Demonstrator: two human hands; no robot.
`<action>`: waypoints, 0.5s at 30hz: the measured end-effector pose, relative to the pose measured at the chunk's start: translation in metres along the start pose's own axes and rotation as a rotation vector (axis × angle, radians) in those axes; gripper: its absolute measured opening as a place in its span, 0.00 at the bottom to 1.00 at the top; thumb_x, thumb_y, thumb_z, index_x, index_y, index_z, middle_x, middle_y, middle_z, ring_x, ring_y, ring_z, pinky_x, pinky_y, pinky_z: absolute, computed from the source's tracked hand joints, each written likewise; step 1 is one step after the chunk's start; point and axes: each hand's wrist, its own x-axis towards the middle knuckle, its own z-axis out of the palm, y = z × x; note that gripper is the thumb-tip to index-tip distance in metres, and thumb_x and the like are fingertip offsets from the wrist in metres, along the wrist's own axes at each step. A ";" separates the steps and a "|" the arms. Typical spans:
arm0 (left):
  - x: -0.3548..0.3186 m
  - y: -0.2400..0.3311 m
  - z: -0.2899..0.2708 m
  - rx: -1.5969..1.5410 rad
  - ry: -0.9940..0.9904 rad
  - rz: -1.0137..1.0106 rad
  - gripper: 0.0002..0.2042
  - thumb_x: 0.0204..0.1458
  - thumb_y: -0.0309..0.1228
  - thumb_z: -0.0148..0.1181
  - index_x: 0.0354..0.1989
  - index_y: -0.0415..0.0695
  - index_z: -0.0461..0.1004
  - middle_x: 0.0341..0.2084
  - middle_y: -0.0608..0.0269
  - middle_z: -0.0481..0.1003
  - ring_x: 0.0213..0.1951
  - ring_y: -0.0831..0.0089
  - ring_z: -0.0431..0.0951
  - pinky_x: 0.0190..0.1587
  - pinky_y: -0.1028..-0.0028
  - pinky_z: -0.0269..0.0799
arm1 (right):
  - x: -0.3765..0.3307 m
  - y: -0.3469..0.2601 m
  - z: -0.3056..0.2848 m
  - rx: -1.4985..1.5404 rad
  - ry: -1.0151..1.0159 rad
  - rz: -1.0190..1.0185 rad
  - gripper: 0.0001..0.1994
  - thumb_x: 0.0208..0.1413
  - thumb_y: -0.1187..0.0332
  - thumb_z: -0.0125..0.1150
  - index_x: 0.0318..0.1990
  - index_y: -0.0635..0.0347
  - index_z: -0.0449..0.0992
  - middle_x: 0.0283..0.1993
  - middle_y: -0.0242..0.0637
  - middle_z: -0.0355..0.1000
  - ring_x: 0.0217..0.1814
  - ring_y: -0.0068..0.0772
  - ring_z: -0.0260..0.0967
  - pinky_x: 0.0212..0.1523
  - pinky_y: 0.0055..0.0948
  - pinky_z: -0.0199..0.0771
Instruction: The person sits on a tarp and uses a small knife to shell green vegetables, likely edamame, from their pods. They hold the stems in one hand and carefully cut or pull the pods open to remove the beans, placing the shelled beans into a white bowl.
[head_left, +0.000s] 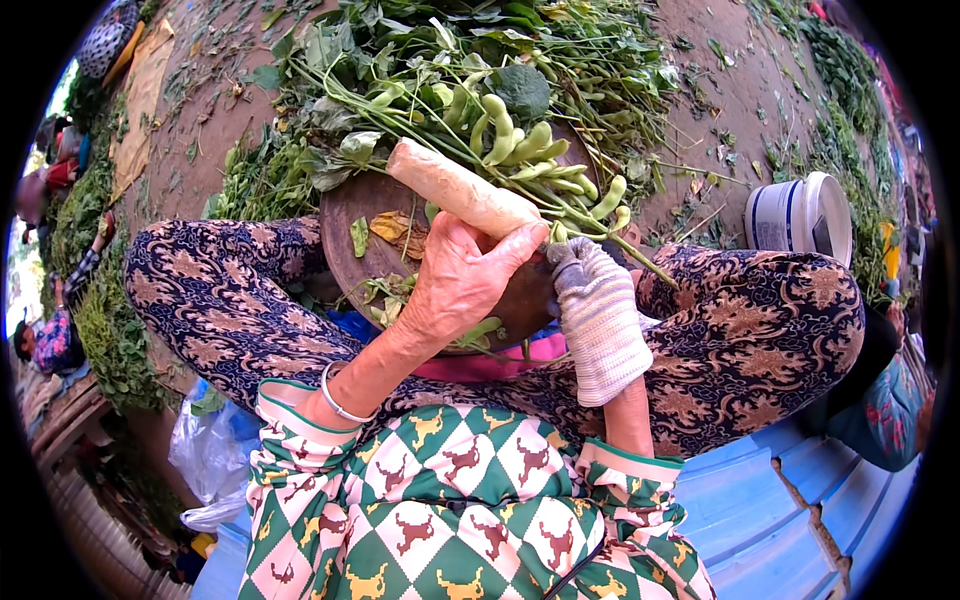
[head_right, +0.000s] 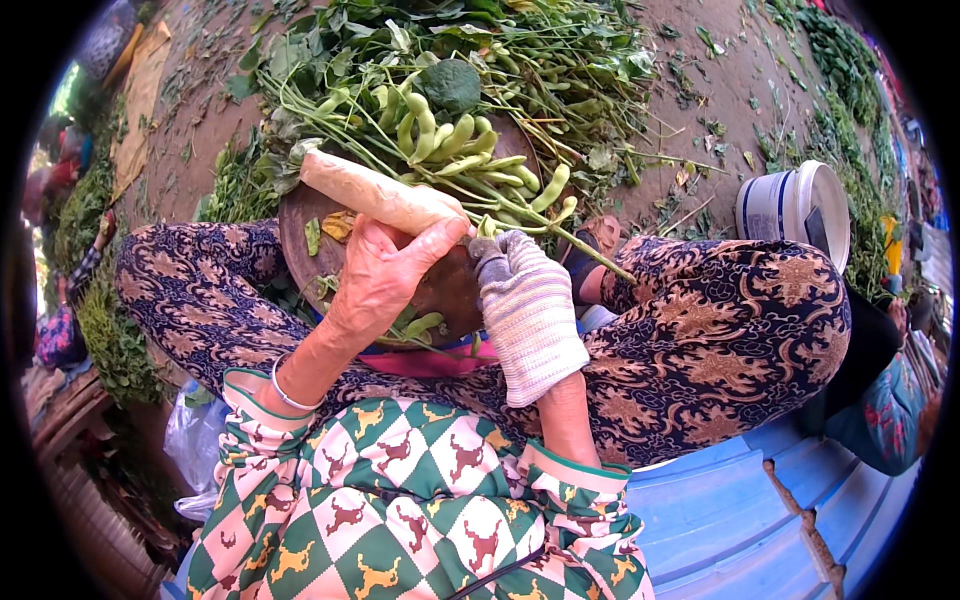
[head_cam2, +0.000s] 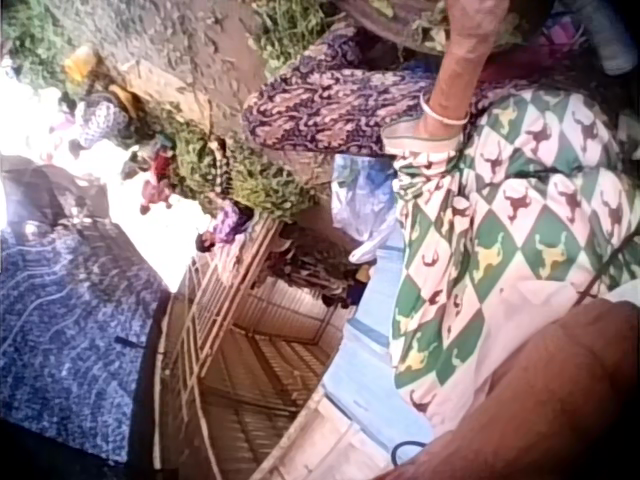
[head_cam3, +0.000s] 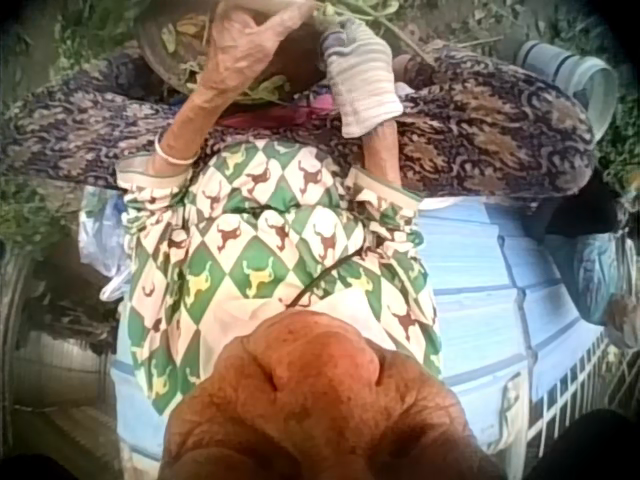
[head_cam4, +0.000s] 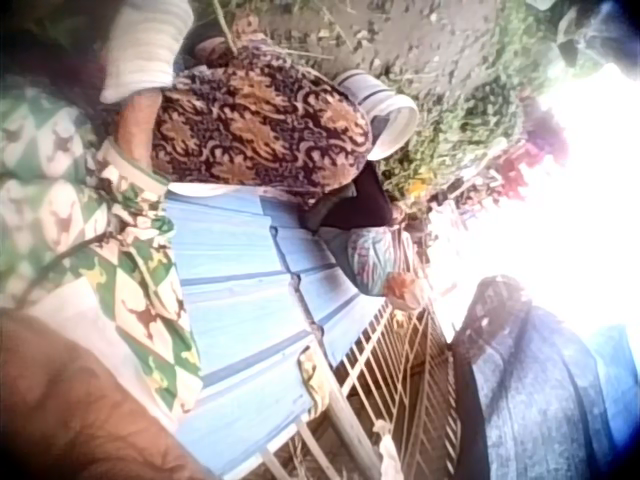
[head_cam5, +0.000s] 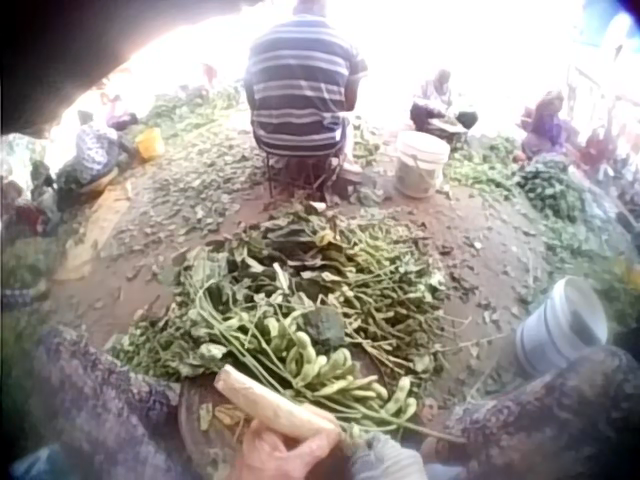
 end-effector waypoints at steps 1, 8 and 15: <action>0.001 0.000 0.000 -0.082 0.000 -0.019 0.07 0.51 0.27 0.60 0.37 0.38 0.75 0.30 0.66 0.76 0.33 0.80 0.75 0.38 0.80 0.71 | 0.000 0.001 -0.003 0.141 -0.020 0.015 0.10 0.60 0.63 0.52 0.32 0.58 0.72 0.22 0.23 0.64 0.20 0.13 0.56 0.18 0.17 0.59; -0.002 0.002 0.001 -0.145 0.029 -0.027 0.08 0.51 0.27 0.60 0.37 0.37 0.74 0.31 0.65 0.76 0.34 0.79 0.76 0.39 0.79 0.71 | 0.002 -0.005 -0.014 0.056 -0.117 0.052 0.10 0.58 0.63 0.54 0.35 0.62 0.72 0.26 0.29 0.68 0.25 0.16 0.61 0.24 0.20 0.64; -0.006 0.009 0.014 0.010 0.031 0.117 0.06 0.51 0.26 0.60 0.35 0.38 0.75 0.29 0.68 0.75 0.33 0.80 0.74 0.39 0.80 0.69 | 0.000 -0.016 -0.016 0.005 0.061 0.090 0.09 0.57 0.62 0.57 0.34 0.58 0.73 0.20 0.23 0.66 0.17 0.11 0.55 0.17 0.16 0.56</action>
